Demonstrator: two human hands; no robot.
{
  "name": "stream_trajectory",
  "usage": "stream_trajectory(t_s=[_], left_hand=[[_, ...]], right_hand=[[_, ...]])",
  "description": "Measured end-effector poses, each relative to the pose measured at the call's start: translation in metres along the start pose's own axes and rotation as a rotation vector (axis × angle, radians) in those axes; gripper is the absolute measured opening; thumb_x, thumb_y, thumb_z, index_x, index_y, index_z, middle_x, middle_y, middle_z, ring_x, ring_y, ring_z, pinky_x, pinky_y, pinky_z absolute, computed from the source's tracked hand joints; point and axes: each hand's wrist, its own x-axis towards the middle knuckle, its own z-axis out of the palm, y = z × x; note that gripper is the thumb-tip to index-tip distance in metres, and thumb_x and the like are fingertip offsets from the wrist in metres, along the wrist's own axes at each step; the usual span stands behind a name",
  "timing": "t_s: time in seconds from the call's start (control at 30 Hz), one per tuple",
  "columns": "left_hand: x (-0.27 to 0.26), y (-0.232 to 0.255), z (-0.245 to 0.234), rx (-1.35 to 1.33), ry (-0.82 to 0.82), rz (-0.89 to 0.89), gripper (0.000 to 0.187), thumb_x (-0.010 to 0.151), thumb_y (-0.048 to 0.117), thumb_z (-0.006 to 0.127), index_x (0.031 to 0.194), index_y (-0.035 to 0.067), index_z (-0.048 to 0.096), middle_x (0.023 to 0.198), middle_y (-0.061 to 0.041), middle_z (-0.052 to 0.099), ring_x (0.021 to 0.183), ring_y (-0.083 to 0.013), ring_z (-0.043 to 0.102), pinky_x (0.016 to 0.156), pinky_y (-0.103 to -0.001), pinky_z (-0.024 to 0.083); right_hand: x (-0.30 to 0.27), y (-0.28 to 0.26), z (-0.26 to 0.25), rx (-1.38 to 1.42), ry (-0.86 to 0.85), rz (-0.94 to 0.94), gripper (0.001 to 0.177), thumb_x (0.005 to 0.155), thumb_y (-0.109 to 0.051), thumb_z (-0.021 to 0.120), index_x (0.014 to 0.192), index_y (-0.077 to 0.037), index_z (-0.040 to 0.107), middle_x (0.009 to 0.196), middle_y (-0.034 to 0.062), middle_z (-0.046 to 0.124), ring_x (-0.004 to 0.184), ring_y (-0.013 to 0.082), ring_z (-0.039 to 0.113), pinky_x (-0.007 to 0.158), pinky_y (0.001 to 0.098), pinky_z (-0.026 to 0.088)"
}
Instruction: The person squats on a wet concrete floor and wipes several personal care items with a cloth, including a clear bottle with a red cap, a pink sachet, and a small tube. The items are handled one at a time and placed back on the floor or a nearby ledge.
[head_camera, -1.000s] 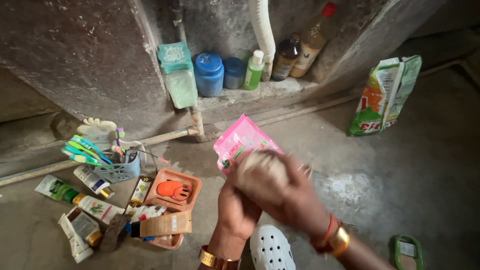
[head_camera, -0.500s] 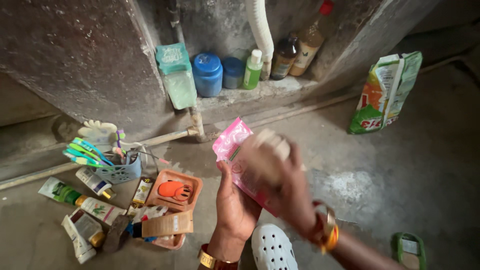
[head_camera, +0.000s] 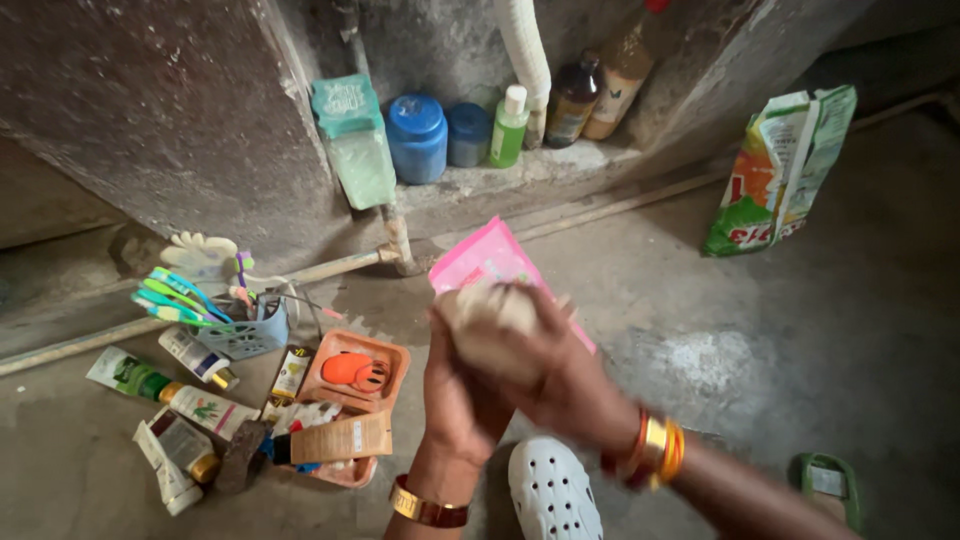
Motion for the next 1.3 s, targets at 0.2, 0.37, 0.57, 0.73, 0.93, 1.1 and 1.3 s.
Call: stream_trajectory(t_s=[0.2,0.37,0.57,0.73,0.93,1.1,1.3], left_hand=[[0.0,-0.006,-0.01,0.001,0.109,-0.015,0.072,0.101,0.064,0.042,0.15,0.011,0.045,0.143,-0.009,0.057,0.133,-0.0276,0.053,0.115,-0.048,0.04],[-0.006,0.01,-0.004,-0.075,0.099,-0.062,0.079,0.095,0.067,0.042,0.146,0.007,0.045,0.143,-0.014,0.058,0.132,-0.0313,0.054,0.113,-0.048,0.042],[-0.04,0.007,0.027,-0.02,0.315,0.017,0.073,0.096,0.064,0.04,0.15,0.016,0.048,0.147,-0.005,0.058,0.134,-0.0251,0.055,0.116,-0.048,0.041],[-0.085,-0.004,0.031,-0.178,0.067,0.11,0.069,0.102,0.065,0.039,0.146,0.012,0.048,0.146,-0.01,0.054,0.135,-0.0295,0.05,0.115,-0.051,0.039],[-0.082,-0.016,0.038,-0.099,0.253,0.255,0.065,0.099,0.06,0.038,0.145,0.016,0.052,0.146,-0.006,0.057,0.134,-0.0255,0.053,0.113,-0.049,0.04],[-0.042,-0.033,0.022,-0.235,0.001,0.29,0.059,0.113,0.058,0.04,0.15,0.013,0.049,0.147,-0.008,0.054,0.139,-0.0277,0.049,0.12,-0.047,0.036],[-0.001,-0.034,0.029,-0.046,0.152,0.258,0.066,0.102,0.061,0.038,0.149,0.015,0.048,0.147,-0.004,0.057,0.137,-0.0235,0.052,0.118,-0.045,0.039]], right_hand=[[0.02,-0.014,-0.013,0.015,0.085,0.151,0.065,0.074,-0.002,0.073,0.134,-0.02,0.057,0.149,0.0175,0.045,0.126,0.0371,0.063,0.099,0.0452,0.056],[0.021,-0.018,-0.013,-0.141,-0.154,0.097,0.086,0.062,-0.003,0.076,0.142,-0.018,0.05,0.149,0.022,0.04,0.121,0.0396,0.059,0.097,0.0475,0.055],[0.029,-0.05,-0.035,-0.698,-0.265,-0.436,0.07,0.079,-0.01,0.07,0.145,0.003,0.052,0.142,0.0247,0.047,0.12,0.0432,0.055,0.103,0.0528,0.052],[0.011,-0.08,-0.041,-0.225,-0.439,-0.524,0.051,0.089,-0.014,0.072,0.138,-0.013,0.057,0.141,0.0161,0.052,0.124,0.0373,0.058,0.099,0.0469,0.053],[0.031,-0.059,-0.032,-0.324,-0.271,-0.32,0.066,0.076,-0.013,0.075,0.139,-0.01,0.057,0.138,0.0192,0.048,0.116,0.0418,0.058,0.093,0.049,0.055],[0.012,-0.041,-0.038,-0.16,-0.292,-0.342,0.065,0.07,-0.002,0.072,0.133,-0.007,0.056,0.145,0.0242,0.045,0.121,0.0493,0.059,0.091,0.0472,0.058],[0.019,-0.006,-0.044,-0.135,0.02,-0.136,0.061,0.068,0.003,0.075,0.128,-0.004,0.063,0.141,0.0233,0.05,0.119,0.0442,0.063,0.091,0.047,0.06]])
